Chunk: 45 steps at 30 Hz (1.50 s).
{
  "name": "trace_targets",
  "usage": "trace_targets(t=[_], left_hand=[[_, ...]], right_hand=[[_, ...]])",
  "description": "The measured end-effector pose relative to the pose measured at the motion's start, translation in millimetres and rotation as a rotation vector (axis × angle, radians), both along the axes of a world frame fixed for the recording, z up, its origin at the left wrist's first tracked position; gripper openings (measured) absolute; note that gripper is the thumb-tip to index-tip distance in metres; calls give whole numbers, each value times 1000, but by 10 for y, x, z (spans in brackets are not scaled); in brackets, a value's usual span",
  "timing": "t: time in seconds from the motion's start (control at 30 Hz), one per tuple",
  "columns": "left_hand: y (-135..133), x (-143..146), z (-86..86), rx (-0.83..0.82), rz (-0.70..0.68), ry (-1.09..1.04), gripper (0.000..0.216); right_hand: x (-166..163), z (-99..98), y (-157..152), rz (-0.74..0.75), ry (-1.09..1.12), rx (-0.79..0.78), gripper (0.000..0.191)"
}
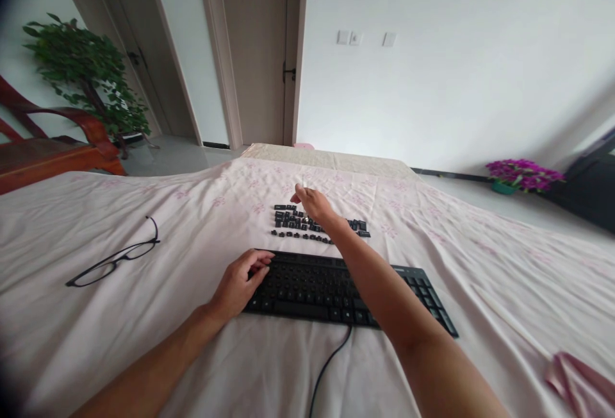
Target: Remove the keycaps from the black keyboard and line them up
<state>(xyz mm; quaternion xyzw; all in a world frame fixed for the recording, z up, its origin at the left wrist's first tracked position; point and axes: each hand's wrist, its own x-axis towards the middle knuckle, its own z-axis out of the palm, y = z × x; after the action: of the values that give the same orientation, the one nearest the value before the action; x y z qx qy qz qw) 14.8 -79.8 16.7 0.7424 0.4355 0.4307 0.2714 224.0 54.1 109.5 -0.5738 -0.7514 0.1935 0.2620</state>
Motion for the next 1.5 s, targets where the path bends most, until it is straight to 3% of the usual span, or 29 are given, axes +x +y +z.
trace_targets(t=[0.1,0.23,0.47,0.77,1.0,1.17,1.5], left_hand=[[-44,0,34,61,-14,45,29],[-133,21,89,146,-19,124,26],[-249,46,80,29,-82,130,27],[-243,29,73,43,-159,208,20],[-255,65,82,51,-110,328,4],[-260,101,81,26,-68,361,13],[-283,109,88,17,-46,389,17]], right_hand=[[36,93,-490,111,80,50,63],[49,-2,-1058,184,307,-55,49],[-41,-230,-1529,218,342,-204,31],[-166,-275,-1626,266,286,-201,26],[-224,-293,-1630,412,115,-3,27],[-199,-372,-1622,538,59,132,32],[-209,-545,-1543,554,57,233,40]])
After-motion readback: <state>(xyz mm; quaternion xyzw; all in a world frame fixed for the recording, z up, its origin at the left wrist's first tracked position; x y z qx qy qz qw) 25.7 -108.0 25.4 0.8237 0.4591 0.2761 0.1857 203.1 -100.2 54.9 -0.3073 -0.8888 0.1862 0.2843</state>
